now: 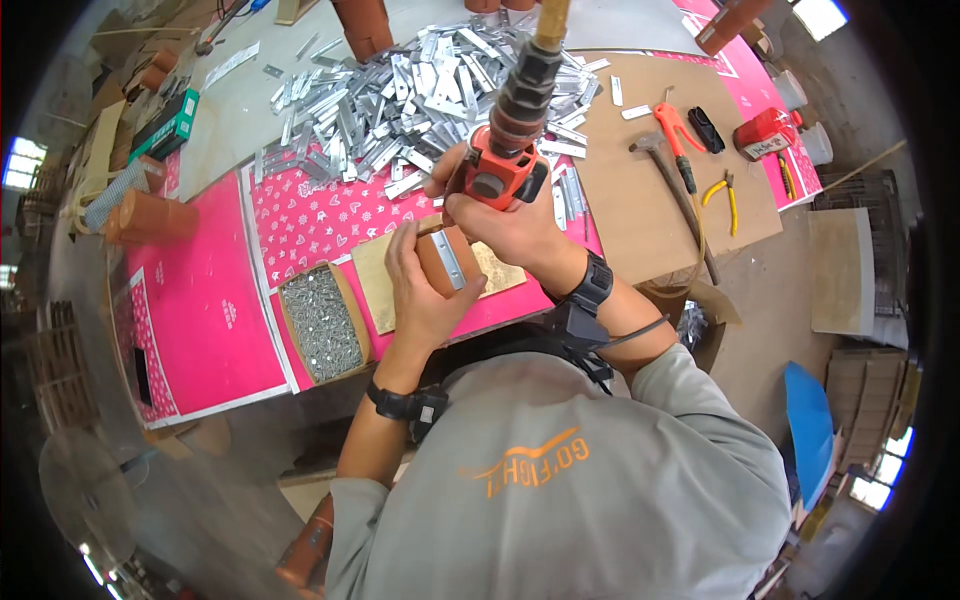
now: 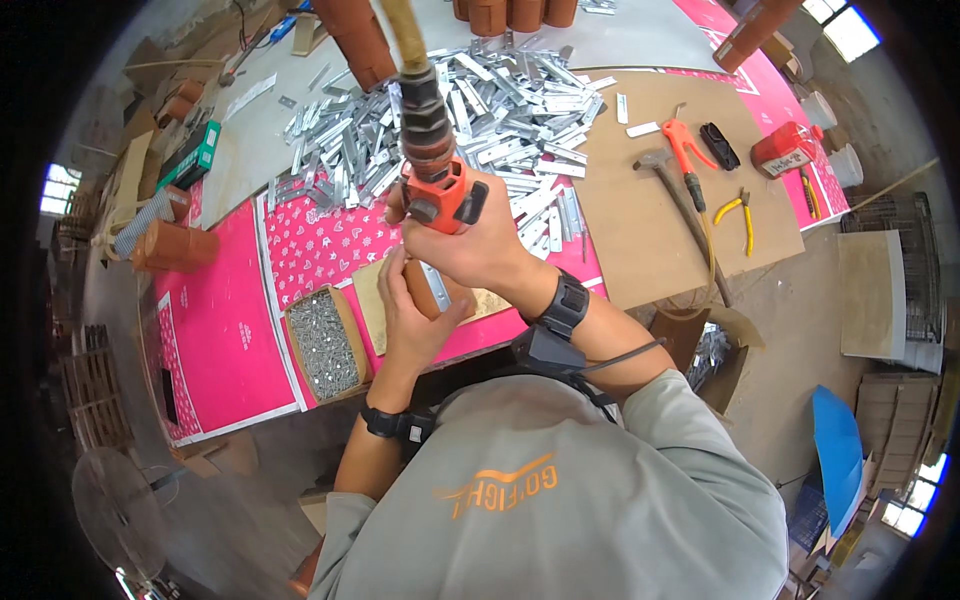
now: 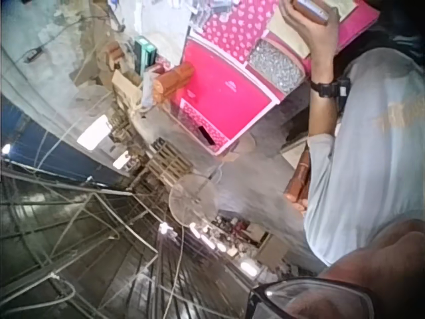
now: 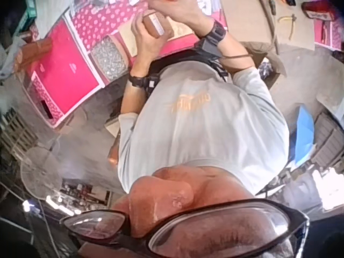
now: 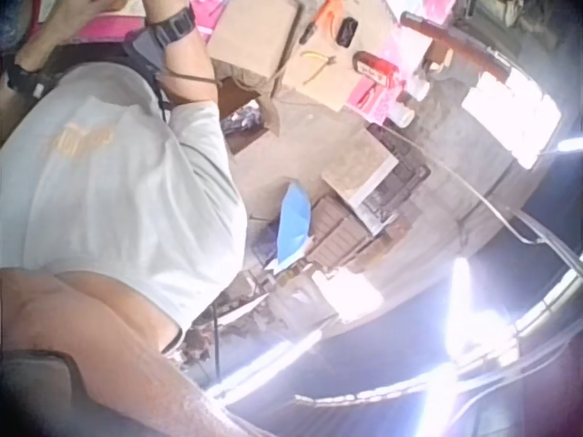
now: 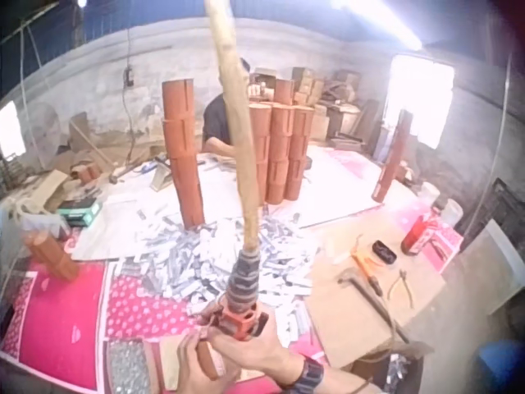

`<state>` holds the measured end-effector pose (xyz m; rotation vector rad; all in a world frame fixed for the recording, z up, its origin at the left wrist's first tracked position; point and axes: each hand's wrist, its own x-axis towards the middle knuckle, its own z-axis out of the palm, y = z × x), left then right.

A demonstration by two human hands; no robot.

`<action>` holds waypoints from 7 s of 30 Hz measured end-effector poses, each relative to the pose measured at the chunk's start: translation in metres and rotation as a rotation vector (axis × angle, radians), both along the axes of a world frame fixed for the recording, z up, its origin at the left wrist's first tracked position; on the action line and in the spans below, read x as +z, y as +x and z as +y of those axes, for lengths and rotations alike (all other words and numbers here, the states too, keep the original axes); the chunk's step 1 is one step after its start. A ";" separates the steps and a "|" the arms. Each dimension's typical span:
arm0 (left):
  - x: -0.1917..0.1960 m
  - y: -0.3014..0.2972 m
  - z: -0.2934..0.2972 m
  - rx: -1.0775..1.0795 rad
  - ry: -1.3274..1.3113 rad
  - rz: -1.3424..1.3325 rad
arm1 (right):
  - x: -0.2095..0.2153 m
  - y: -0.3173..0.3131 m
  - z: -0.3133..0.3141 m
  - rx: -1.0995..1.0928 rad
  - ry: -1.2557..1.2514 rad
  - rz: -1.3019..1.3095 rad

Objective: Attaching metal plates to wooden cylindrical blocks using an electric screwdriver.

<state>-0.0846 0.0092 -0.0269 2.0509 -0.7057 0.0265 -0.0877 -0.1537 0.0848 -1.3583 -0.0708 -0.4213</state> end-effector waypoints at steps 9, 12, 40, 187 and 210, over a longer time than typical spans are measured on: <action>0.063 0.015 0.007 -0.242 0.418 -0.041 | -0.063 -0.028 -0.008 -0.087 0.021 0.059; 0.048 0.018 0.021 -0.221 0.313 0.041 | -0.074 -0.032 -0.012 -0.049 -0.057 0.094; 0.037 -0.158 0.156 0.073 -1.516 0.840 | -0.100 -0.013 -0.020 0.155 -0.086 0.066; 0.028 0.268 0.287 0.441 -0.566 0.006 | -0.087 -0.016 0.002 -0.151 -0.165 0.315; 0.075 0.045 0.052 -0.401 0.285 0.435 | -0.066 -0.035 -0.024 -0.138 -0.127 0.019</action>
